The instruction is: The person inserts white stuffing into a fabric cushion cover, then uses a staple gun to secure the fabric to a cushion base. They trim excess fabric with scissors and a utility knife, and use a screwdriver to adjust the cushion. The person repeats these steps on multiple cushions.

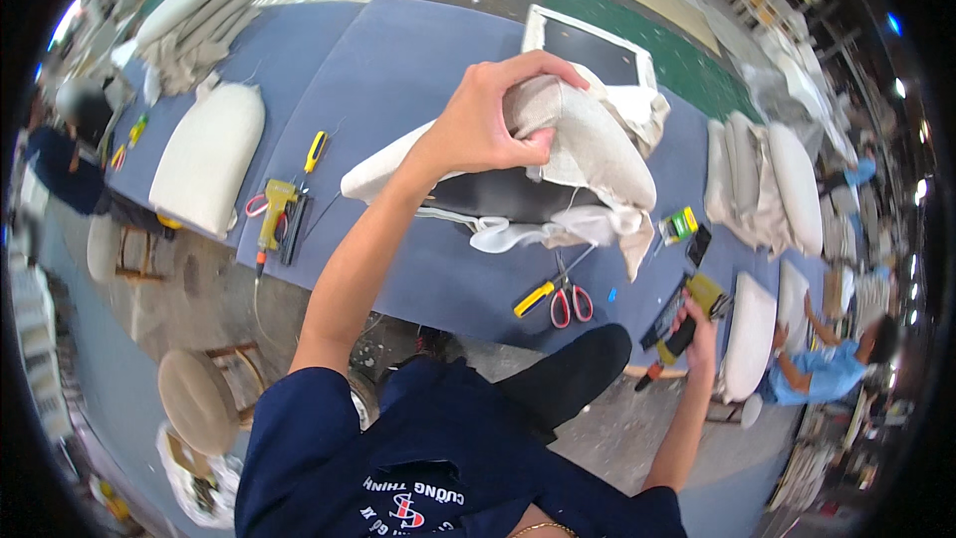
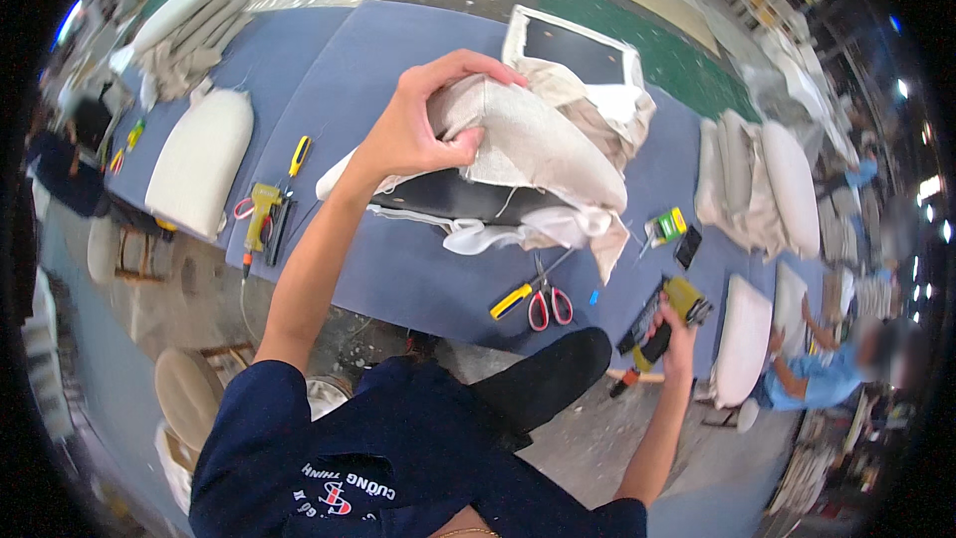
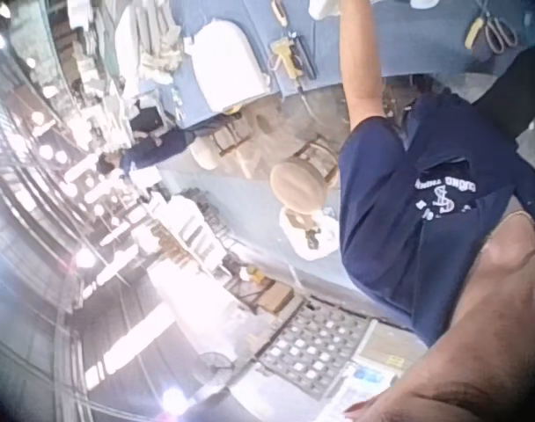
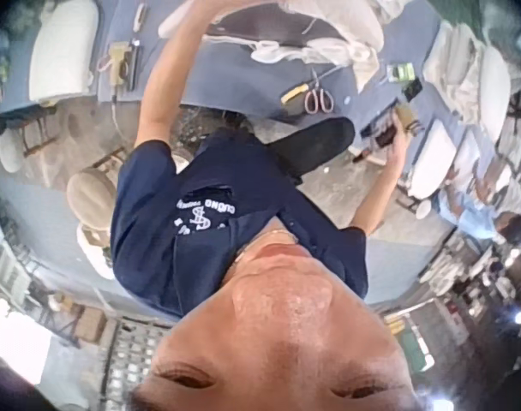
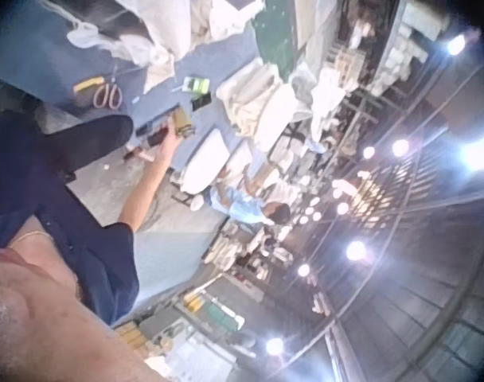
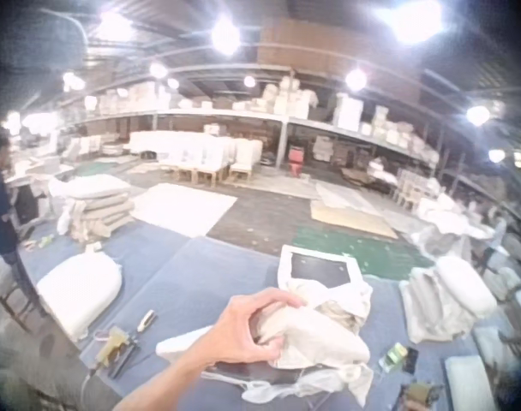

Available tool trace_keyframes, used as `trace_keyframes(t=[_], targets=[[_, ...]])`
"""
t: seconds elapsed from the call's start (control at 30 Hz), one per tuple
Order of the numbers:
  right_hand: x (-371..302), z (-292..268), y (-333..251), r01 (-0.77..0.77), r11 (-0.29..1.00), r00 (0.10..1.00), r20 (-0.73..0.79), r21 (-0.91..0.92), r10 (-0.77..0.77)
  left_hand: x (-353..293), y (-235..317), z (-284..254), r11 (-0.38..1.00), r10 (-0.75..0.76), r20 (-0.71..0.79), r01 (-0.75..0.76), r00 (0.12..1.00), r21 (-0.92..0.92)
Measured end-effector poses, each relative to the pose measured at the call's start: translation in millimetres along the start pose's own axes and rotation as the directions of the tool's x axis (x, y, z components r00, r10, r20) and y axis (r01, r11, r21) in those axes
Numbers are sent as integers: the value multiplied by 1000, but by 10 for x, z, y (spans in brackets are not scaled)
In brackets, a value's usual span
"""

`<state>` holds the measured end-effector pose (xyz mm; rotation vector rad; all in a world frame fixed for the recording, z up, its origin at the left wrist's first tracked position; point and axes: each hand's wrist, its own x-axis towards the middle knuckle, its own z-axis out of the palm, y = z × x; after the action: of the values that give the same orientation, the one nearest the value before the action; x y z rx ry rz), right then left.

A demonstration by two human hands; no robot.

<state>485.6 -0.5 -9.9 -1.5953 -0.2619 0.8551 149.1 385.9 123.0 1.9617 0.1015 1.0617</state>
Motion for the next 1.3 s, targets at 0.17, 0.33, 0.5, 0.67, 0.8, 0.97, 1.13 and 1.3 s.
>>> trace_keyframes(t=[0.17, 0.33, 0.5, 0.67, 0.8, 0.97, 1.13, 1.3], targets=[[-606, 761, -755, 340, 881, 940, 118, -329, -319, 45, 43, 131, 1000, 9, 29, -9, 1000, -1], [-979, 1783, -1614, 901, -46, 302, 701, -431, -646, 66, 71, 104, 999, 18, 65, -21, 998, 40], [-917, 2149, -1844, 688, -611, 102, 885, -392, -454, 37, 89, 137, 999, 35, 44, -35, 998, 0], [-767, 2266, -1949, 590, -753, -3, 931, -293, -364, 36, 103, 142, 999, 31, 48, -32, 998, 5], [-742, 2254, -1921, 539, -805, -56, 942, -250, -330, 37, 96, 151, 1000, 27, 58, -27, 998, -3], [-776, 2285, -1914, 507, -825, -56, 946, -250, -320, 39, 103, 186, 999, 34, 45, -35, 998, 3], [-891, 2161, -1880, 468, -829, 36, 944, -306, -327, 70, 180, 311, 1000, 5, 70, -6, 998, 25], [-857, 2190, -1792, 462, -827, -2, 932, -320, -362, 48, 151, 274, 984, 102, 58, -110, 993, 139]])
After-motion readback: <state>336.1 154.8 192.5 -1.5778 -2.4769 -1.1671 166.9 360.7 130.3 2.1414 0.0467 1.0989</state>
